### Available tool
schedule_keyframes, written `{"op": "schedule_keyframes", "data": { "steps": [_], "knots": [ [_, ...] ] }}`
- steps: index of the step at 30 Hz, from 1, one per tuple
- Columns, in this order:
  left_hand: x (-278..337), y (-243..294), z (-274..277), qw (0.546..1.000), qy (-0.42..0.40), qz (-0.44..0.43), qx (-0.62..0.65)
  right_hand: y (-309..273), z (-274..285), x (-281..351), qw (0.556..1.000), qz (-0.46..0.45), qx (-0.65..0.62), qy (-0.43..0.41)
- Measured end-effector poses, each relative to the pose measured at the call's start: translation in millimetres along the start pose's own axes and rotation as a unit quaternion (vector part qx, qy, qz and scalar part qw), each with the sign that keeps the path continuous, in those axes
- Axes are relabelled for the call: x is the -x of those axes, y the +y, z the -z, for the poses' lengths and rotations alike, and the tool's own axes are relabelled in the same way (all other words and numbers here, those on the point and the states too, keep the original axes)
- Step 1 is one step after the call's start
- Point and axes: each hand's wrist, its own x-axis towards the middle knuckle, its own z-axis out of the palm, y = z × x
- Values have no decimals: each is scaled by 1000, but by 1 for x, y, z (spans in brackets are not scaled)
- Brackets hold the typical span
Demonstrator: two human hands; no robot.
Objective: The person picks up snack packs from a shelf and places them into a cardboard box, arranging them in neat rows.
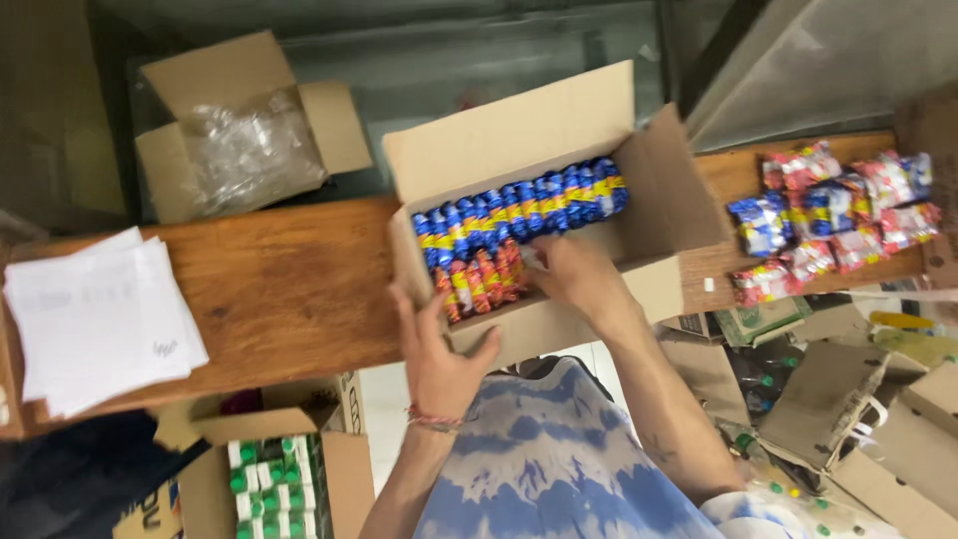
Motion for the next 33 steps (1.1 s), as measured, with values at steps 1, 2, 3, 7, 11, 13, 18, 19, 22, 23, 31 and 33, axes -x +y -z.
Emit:
{"op": "schedule_keyframes", "data": {
  "steps": [1,2,3,7,11,13,18,19,22,23,31,33],
  "knots": [
    [1,-7,1,1000,-5,-9,5,-1,16,19,1000,-7,-4,8],
    [5,-13,0,998,-1,-44,-42,4,29,45,988,96,-113,36],
    [7,-17,-3,993,5,-79,-88,9,43,70,954,198,-217,69],
    [4,-1,11,982,-62,-145,-106,109,63,152,902,352,-195,155],
    [15,30,2,974,-56,-169,-143,233,60,191,911,203,-198,298],
    [17,57,-14,972,-65,-177,-140,303,53,186,918,92,-203,327],
    [19,90,-87,956,-62,-181,-223,461,-2,120,977,130,-21,165],
    [25,83,-95,955,-65,-180,-228,464,-7,118,978,131,-25,162],
    [34,69,-112,949,-21,-174,-262,475,-17,100,983,125,54,126],
    [37,70,-111,955,-41,-155,-248,481,-25,94,977,142,58,149],
    [80,78,-140,963,-71,-108,-237,444,34,150,946,218,-167,171],
    [80,62,-148,971,-36,-194,-138,412,62,180,938,166,-289,100]
  ]
}}
